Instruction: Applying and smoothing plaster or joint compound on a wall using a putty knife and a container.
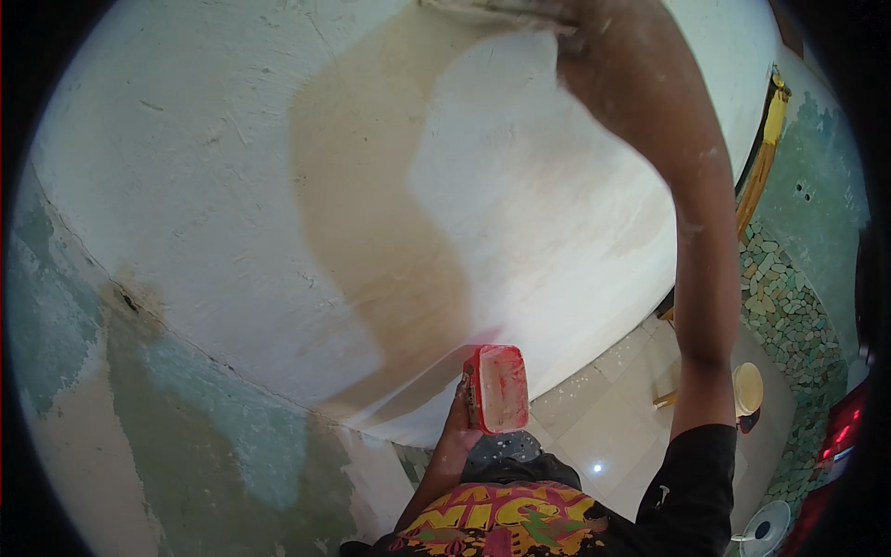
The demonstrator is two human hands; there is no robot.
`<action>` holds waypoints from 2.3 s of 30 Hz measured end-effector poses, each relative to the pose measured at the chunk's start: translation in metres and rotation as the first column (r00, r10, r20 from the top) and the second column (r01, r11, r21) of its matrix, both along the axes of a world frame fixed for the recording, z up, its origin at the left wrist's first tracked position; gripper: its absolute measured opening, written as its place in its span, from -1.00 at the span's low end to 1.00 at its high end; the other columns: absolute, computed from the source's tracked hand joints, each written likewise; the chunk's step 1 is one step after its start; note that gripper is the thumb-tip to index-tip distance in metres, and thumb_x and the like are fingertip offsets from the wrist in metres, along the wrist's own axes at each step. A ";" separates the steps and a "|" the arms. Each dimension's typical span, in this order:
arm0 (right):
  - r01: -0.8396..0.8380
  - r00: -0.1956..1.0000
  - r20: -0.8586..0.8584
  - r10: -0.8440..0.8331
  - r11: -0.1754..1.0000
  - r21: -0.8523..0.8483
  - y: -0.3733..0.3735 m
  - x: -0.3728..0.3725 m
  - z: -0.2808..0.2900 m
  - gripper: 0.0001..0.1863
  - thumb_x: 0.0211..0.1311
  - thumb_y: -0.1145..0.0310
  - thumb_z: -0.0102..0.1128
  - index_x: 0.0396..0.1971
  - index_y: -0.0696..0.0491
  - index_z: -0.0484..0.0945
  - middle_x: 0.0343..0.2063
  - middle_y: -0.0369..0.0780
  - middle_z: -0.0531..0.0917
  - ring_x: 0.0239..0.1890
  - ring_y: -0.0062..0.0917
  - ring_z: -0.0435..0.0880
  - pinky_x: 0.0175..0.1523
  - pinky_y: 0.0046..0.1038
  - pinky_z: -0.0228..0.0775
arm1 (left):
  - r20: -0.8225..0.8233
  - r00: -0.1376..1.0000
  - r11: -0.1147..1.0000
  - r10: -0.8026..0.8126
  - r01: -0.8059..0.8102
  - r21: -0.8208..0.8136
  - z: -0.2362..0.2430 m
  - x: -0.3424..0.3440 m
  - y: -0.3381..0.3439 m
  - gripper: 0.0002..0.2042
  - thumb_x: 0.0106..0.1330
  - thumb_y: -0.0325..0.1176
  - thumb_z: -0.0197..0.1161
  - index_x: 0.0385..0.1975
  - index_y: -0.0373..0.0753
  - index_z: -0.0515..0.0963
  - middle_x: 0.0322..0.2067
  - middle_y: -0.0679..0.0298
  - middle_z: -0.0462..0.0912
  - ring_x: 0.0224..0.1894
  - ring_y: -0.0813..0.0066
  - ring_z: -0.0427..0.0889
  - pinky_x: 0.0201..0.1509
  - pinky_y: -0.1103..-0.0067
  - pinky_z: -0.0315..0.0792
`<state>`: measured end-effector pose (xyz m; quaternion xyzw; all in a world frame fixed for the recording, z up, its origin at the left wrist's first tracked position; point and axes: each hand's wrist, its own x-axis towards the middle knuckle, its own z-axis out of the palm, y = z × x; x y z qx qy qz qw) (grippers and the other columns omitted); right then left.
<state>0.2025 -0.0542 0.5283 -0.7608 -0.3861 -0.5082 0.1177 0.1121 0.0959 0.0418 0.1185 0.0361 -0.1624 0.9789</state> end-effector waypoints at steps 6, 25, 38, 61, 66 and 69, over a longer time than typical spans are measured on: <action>-0.073 0.997 0.009 0.073 0.996 -0.057 0.012 -0.001 -0.070 -0.73 0.03 0.56 0.17 -0.34 -0.08 0.75 -0.34 -0.24 0.72 -0.23 -0.33 0.67 -0.02 -0.29 0.46 | -0.022 1.000 1.000 -0.011 0.011 -0.024 0.002 0.001 0.006 -0.49 0.49 0.05 0.02 0.31 -0.09 0.40 0.23 0.18 0.53 0.23 0.19 0.55 0.32 0.08 0.40; 0.099 0.960 0.268 -0.086 0.994 -0.038 -0.057 0.077 -0.089 -0.54 0.07 0.47 0.32 0.03 -0.22 0.68 0.05 -0.32 0.69 0.12 -0.35 0.61 0.31 -0.20 0.35 | -0.066 0.997 0.997 -0.027 0.032 0.068 0.012 -0.012 -0.007 -0.50 0.50 0.03 0.00 0.31 -0.12 0.39 0.22 0.15 0.53 0.23 0.16 0.55 0.30 0.05 0.42; 0.073 0.992 0.088 -0.089 0.982 0.176 -0.013 0.049 -0.097 -0.52 -0.03 0.61 0.13 -0.10 -0.15 0.72 -0.15 -0.24 0.74 -0.10 -0.27 0.67 0.04 -0.25 0.51 | -0.023 0.999 0.992 -0.022 0.025 0.125 0.019 -0.016 -0.008 -0.46 0.51 0.06 -0.03 0.34 -0.15 0.34 0.23 0.12 0.51 0.22 0.16 0.57 0.30 0.08 0.45; 0.105 0.980 0.111 -0.166 0.902 0.420 0.023 0.043 -0.047 -0.66 0.00 0.59 0.20 -0.21 -0.05 0.73 -0.27 -0.16 0.72 -0.19 -0.22 0.68 -0.11 -0.24 0.56 | -0.073 0.993 0.996 -0.087 0.089 0.011 0.002 -0.004 -0.014 -0.50 0.47 0.02 0.03 0.28 -0.13 0.43 0.20 0.17 0.56 0.22 0.16 0.55 0.31 0.07 0.41; -0.189 0.981 0.085 0.172 0.943 0.274 0.050 0.001 -0.084 -0.77 0.07 0.44 0.24 -0.29 -0.17 0.76 -0.34 -0.26 0.72 -0.23 -0.29 0.66 -0.12 -0.24 0.49 | -0.063 0.998 0.993 -0.028 0.035 0.117 0.011 -0.005 -0.003 -0.48 0.47 0.05 0.02 0.29 -0.12 0.42 0.21 0.18 0.55 0.22 0.15 0.55 0.32 0.05 0.39; -0.094 0.973 0.230 0.022 0.946 0.310 0.026 0.013 -0.046 -0.57 -0.11 0.61 0.23 -0.15 -0.04 0.72 -0.21 -0.22 0.73 -0.19 -0.20 0.67 -0.09 -0.25 0.56 | 0.038 0.991 0.991 -0.125 0.126 -0.042 0.016 -0.007 -0.005 -0.48 0.46 0.06 0.03 0.29 -0.10 0.42 0.22 0.19 0.54 0.23 0.15 0.54 0.33 0.04 0.38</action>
